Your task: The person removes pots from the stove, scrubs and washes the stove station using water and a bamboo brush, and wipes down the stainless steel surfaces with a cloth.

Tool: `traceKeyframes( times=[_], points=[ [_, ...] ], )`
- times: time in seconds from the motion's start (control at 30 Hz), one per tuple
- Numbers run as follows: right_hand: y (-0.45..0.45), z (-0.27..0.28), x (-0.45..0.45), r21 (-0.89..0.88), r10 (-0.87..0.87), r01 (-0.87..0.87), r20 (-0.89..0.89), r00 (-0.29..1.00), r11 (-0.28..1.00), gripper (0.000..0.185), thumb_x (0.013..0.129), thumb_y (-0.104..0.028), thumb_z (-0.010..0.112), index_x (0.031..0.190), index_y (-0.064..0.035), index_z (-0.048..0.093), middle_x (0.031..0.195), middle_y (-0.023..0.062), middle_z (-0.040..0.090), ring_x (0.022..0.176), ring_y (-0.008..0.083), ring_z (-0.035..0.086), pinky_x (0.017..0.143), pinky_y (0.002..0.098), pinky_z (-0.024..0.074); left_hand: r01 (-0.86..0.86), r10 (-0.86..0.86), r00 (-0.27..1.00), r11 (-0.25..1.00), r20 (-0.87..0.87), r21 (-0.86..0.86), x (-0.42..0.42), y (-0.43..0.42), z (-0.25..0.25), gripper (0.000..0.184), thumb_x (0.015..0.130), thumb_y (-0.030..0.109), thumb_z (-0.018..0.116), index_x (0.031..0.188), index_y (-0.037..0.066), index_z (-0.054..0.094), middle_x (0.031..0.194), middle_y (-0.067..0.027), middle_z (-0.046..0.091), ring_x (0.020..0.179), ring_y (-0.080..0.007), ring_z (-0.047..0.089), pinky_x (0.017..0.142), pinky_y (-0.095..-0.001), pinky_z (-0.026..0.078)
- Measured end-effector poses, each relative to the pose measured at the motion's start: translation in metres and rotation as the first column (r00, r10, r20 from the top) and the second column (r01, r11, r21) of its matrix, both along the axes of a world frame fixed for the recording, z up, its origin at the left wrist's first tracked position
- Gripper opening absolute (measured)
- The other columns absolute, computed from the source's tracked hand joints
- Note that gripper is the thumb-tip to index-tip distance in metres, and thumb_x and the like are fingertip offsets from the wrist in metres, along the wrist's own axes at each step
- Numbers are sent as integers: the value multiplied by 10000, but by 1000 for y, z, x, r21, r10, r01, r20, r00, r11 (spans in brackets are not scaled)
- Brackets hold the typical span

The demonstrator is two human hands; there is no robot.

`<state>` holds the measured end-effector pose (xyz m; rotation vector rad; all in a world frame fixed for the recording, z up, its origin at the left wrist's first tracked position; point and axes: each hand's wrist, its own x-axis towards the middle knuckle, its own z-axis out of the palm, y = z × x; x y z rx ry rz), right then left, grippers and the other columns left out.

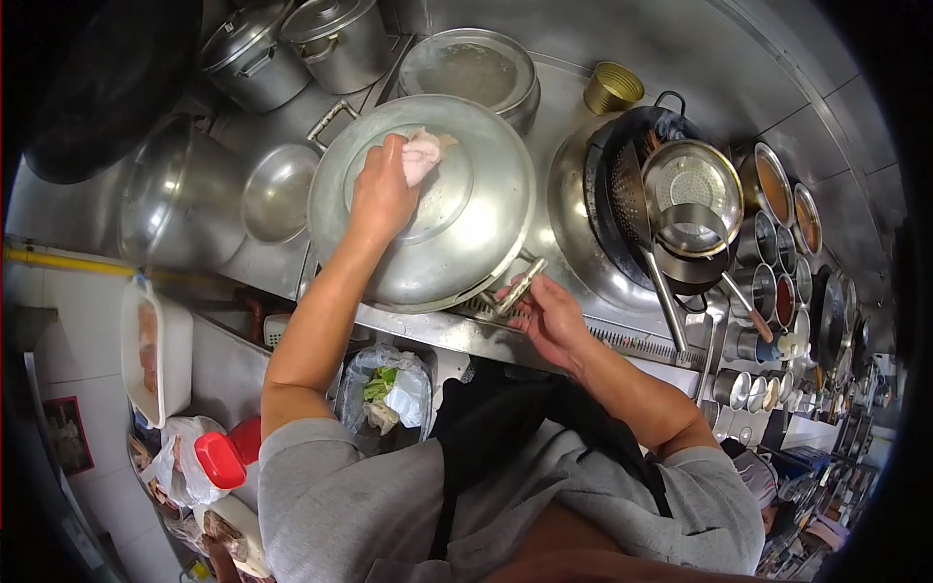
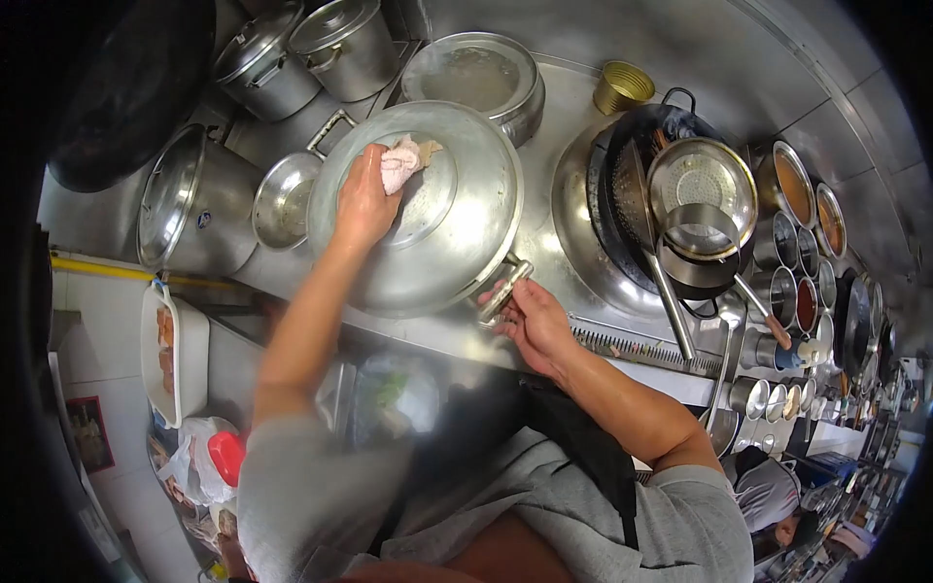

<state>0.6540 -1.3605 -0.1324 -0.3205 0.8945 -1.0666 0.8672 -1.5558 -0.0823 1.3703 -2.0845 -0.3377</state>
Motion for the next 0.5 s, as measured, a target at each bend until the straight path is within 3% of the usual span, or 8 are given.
traceKeyframes(
  times=[0.1, 0.17, 0.23, 0.3, 0.33, 0.4, 0.47, 0.5],
  points=[
    [-7, 4, -7, 39, -78, 81, -69, 995, 996, 285, 1029, -297, 382, 1083, -71, 547, 1000, 103, 654, 880, 147, 594, 711, 288, 489, -71, 65, 995, 993, 69, 95, -4, -1, 14, 444, 752, 79, 694, 1122, 96, 450, 1038, -208, 575, 973, -419, 575, 813, -463, 472],
    [-8, 2, -10, 24, -97, 99, -93, 991, 995, 284, 1027, -293, 391, 1090, -64, 546, 985, 97, 650, 873, 145, 597, 711, 288, 487, 49, -26, 997, 943, -73, 329, 7, -6, 25, 377, 815, 149, 686, 1126, 80, 485, 1031, -170, 602, 953, -331, 608, 826, -394, 480],
    [-11, 2, -14, 11, -133, 135, -116, 984, 991, 284, 1025, -290, 399, 1098, -58, 545, 969, 91, 647, 865, 142, 600, 710, 288, 486, 145, -92, 968, 965, -234, 220, 42, -26, 24, 361, 848, 232, 683, 1152, 88, 551, 1052, -173, 638, 953, -297, 636, 839, -389, 488],
    [-16, 3, -17, 14, -200, 204, -148, 969, 979, 247, 1014, -238, 432, 1122, -45, 542, 939, 78, 639, 854, 139, 605, 705, 284, 483, -95, 102, 977, 994, -189, 46, 76, -46, 42, 366, 859, 249, 669, 1147, 45, 573, 973, -126, 648, 894, -223, 626, 798, -340, 490],
    [-19, 3, -22, 22, -213, 219, -148, 966, 976, 247, 1014, -238, 432, 1122, -45, 542, 939, 78, 639, 854, 139, 605, 705, 284, 483, -124, 170, 898, 983, -407, 137, 93, -56, 51, 378, 875, 276, 647, 1146, 24, 569, 946, -87, 644, 868, -185, 615, 764, -317, 491],
    [-31, 4, -33, -17, -231, 233, -218, 948, 972, 218, 995, -185, 464, 1141, -40, 539, 929, 70, 636, 854, 136, 606, 699, 276, 481, -260, 329, 839, 942, -434, 211, 147, -93, 40, 424, 878, 320, 639, 1171, 22, 569, 986, -60, 638, 843, -149, 602, 718, -284, 481],
    [-41, -5, -45, -20, -242, 244, -233, 942, 970, 224, 971, -162, 505, 1159, -43, 525, 933, 65, 637, 851, 129, 601, 691, 279, 477, -270, 296, 857, 955, -422, 122, 199, -127, -19, 461, 887, 318, 625, 1233, 23, 553, 1051, -82, 633, 879, -155, 602, 739, -292, 482],
    [-45, -10, -51, -52, -230, 225, -272, 934, 973, 236, 964, -160, 520, 1172, -47, 516, 933, 60, 639, 843, 124, 597, 692, 280, 473, -256, 347, 851, 929, -394, 266, 210, -133, -47, 447, 895, 277, 612, 1242, 4, 546, 1077, -102, 635, 902, -172, 612, 774, -305, 487]
  ],
)
